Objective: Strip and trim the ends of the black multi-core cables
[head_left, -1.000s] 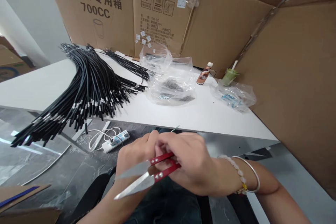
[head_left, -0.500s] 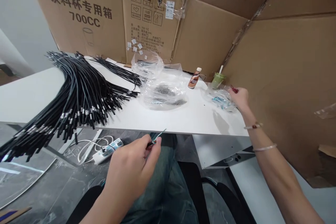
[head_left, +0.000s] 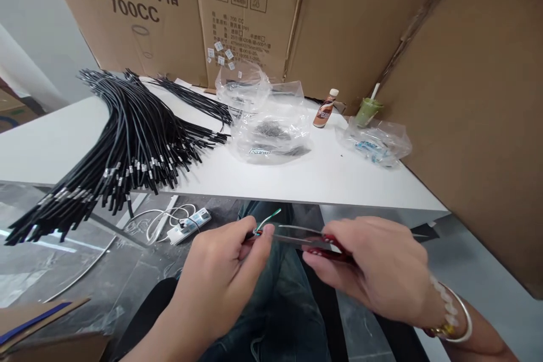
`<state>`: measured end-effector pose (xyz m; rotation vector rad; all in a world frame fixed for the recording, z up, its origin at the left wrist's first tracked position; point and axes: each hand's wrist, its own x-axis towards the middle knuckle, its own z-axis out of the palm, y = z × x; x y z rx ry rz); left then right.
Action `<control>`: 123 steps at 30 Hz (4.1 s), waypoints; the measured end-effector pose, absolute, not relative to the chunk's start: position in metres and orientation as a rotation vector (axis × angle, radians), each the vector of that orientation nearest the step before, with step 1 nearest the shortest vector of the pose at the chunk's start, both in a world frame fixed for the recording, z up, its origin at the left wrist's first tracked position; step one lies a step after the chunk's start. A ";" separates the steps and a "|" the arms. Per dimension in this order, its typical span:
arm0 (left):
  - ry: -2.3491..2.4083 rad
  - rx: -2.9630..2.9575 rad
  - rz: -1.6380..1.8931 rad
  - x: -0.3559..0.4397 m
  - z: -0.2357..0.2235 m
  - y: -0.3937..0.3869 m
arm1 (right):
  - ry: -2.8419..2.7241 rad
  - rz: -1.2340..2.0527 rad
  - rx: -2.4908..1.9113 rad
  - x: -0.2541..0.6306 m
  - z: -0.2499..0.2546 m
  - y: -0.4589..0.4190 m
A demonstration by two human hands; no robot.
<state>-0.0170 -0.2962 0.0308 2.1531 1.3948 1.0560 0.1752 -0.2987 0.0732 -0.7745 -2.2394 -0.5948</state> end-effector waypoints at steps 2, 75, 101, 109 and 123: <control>1.377 2.187 1.098 -0.018 0.031 -0.296 | -2.283 -0.701 -0.712 0.173 0.073 -0.298; 1.377 2.068 0.941 -0.020 0.031 -0.295 | -2.500 -0.784 -0.744 0.179 0.081 -0.289; 1.431 2.132 0.938 -0.018 0.027 -0.294 | -2.535 -0.783 -0.794 0.180 0.082 -0.289; 1.487 2.228 0.976 -0.017 0.026 -0.294 | -2.561 -0.659 -0.824 0.180 0.078 -0.289; 1.517 2.134 0.852 -0.018 0.029 -0.294 | -2.585 -0.809 -0.787 0.178 0.078 -0.293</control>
